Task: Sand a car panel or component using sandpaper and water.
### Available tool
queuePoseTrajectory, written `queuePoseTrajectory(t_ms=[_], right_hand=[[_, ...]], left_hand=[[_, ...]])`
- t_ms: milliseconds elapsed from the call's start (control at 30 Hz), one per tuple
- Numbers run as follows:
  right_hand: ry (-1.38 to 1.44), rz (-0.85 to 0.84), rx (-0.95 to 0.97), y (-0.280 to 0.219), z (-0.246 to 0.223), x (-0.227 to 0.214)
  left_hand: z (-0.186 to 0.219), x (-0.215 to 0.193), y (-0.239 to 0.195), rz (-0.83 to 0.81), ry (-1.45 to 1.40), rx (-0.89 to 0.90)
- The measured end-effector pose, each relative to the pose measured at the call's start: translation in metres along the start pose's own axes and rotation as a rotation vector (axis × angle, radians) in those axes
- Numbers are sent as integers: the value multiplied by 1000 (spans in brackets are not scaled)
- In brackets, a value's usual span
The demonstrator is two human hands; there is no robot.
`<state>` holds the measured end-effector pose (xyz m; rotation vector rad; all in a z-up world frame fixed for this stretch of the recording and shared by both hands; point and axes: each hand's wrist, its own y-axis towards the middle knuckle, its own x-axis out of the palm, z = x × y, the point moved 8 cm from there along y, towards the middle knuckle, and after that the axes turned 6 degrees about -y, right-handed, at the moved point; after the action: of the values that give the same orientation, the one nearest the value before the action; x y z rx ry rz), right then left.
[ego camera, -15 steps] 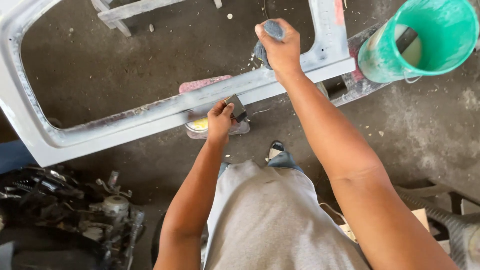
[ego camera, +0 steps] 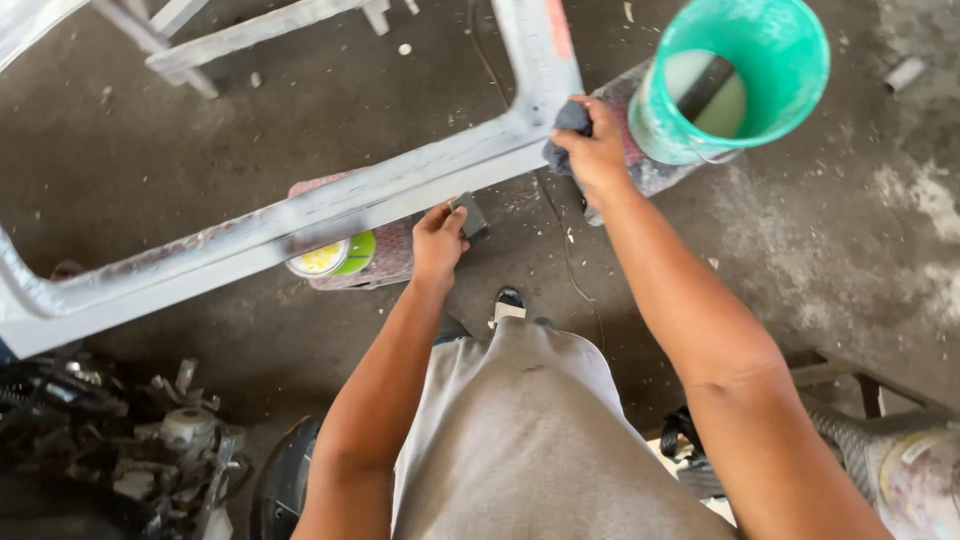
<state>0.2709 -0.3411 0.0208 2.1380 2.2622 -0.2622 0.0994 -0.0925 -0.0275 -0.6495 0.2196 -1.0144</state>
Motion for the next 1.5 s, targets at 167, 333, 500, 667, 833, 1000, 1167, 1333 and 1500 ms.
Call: queuePoseTrajectory(t_ms=[167, 333, 500, 667, 833, 1000, 1167, 1333, 1500], right_hand=[[74, 71, -22, -29, -25, -29], [53, 103, 43, -39, -39, -76], [452, 339, 131, -21, 35, -141], [378, 521, 168, -1, 62, -195], [415, 558, 87, 15, 21, -231], [293, 479, -65, 57, -37, -250], [159, 483, 21, 98, 121, -313], [-34, 126, 440, 110, 105, -289], [-26, -281, 404, 120, 119, -286]], left_hand=[[11, 119, 2, -224, -5, 18], [2, 201, 5, -447, -61, 34], [0, 254, 12, -479, -68, -58], [-27, 295, 55, -475, 52, -109], [-44, 329, 82, -518, 179, -124], [-49, 362, 99, -616, 103, -75], [-24, 382, 107, -513, 218, 13], [-61, 421, 140, -431, 70, 134], [-101, 468, 131, -340, -123, 162]])
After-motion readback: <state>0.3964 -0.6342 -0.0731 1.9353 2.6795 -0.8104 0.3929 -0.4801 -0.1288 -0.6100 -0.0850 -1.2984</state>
